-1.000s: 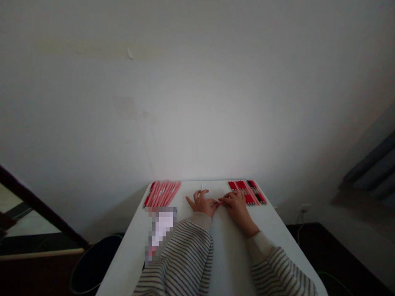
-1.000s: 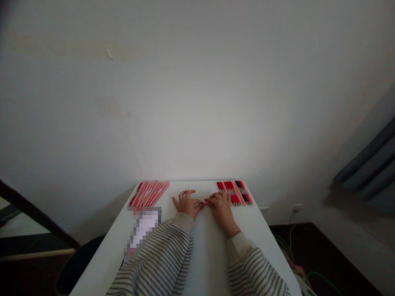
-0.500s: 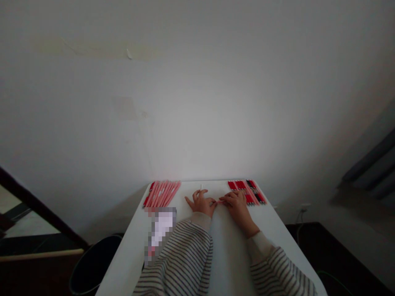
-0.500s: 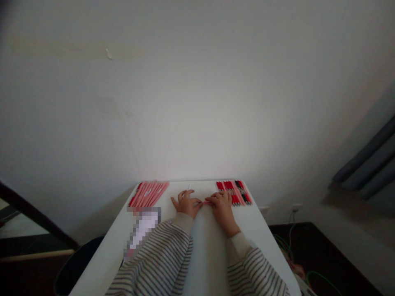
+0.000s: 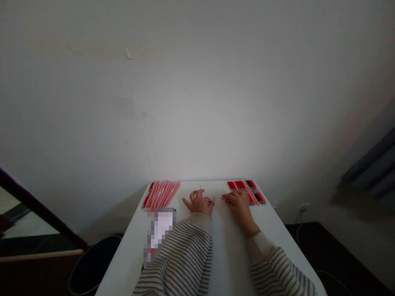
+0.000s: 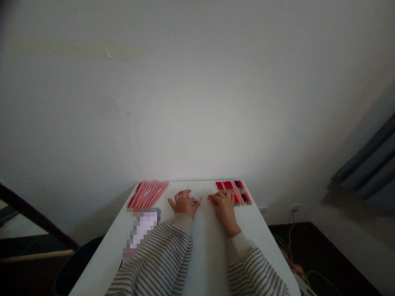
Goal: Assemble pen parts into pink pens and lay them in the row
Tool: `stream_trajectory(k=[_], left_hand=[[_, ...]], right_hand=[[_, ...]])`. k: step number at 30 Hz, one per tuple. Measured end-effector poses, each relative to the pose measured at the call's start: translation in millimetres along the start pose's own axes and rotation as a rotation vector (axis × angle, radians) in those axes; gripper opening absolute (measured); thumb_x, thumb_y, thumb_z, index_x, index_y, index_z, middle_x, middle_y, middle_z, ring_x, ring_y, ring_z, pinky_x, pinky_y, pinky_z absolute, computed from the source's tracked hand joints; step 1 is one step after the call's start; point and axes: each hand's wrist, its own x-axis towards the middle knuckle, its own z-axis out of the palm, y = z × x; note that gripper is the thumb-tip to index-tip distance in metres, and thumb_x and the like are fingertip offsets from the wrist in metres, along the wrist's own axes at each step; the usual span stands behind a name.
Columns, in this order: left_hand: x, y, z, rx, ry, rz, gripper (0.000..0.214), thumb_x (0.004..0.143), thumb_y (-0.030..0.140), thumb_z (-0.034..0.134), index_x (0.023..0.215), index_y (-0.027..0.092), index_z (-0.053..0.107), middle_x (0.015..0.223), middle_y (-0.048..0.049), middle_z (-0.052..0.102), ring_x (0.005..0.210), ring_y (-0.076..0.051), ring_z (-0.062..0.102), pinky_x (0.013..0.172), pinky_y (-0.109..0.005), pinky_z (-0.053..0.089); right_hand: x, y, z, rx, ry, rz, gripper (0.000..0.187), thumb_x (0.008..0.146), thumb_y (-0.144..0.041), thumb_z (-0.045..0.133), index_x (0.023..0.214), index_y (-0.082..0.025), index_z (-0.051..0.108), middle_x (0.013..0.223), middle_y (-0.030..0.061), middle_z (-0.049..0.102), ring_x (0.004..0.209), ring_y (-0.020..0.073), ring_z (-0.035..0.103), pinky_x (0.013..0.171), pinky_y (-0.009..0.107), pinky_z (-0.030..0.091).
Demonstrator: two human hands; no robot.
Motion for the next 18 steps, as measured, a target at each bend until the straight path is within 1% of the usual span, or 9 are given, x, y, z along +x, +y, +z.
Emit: stream_trajectory(k=[3, 13, 18], left_hand=[[0.2, -0.5, -0.8, -0.008, -0.004, 0.000, 0.009, 0.072, 0.042, 0.068, 0.068, 0.035, 0.072, 0.128, 0.0055, 0.057, 0.128, -0.028, 0.036, 0.106, -0.074, 0.004], [0.5, 1.3, -0.8, -0.006, -0.002, -0.033, 0.004, 0.070, 0.039, 0.070, 0.069, 0.036, 0.073, 0.128, 0.0044, 0.058, 0.126, -0.027, 0.037, 0.106, -0.072, 0.007], [-0.3, 2.6, -2.6, -0.011, 0.006, -0.040, 0.008, 0.070, 0.041, 0.070, 0.068, 0.034, 0.073, 0.128, 0.0028, 0.057, 0.126, -0.027, 0.037, 0.106, -0.072, 0.007]], right_hand=[[-0.4, -0.3, 0.0, -0.003, -0.003, 0.005, 0.022, 0.085, -0.026, 0.055, 0.099, -0.032, 0.071, 0.095, 0.0032, 0.068, 0.103, 0.0252, 0.044, 0.095, 0.043, 0.027], [0.2, 1.0, 2.2, -0.002, 0.000, 0.011, 0.021, 0.084, -0.025, 0.056, 0.097, -0.032, 0.072, 0.093, 0.0033, 0.068, 0.101, 0.0257, 0.044, 0.094, 0.043, 0.027], [-0.3, 1.1, 2.1, 0.005, 0.008, 0.010, 0.022, 0.086, -0.026, 0.054, 0.098, -0.031, 0.072, 0.094, 0.0037, 0.068, 0.103, 0.0263, 0.044, 0.095, 0.044, 0.027]])
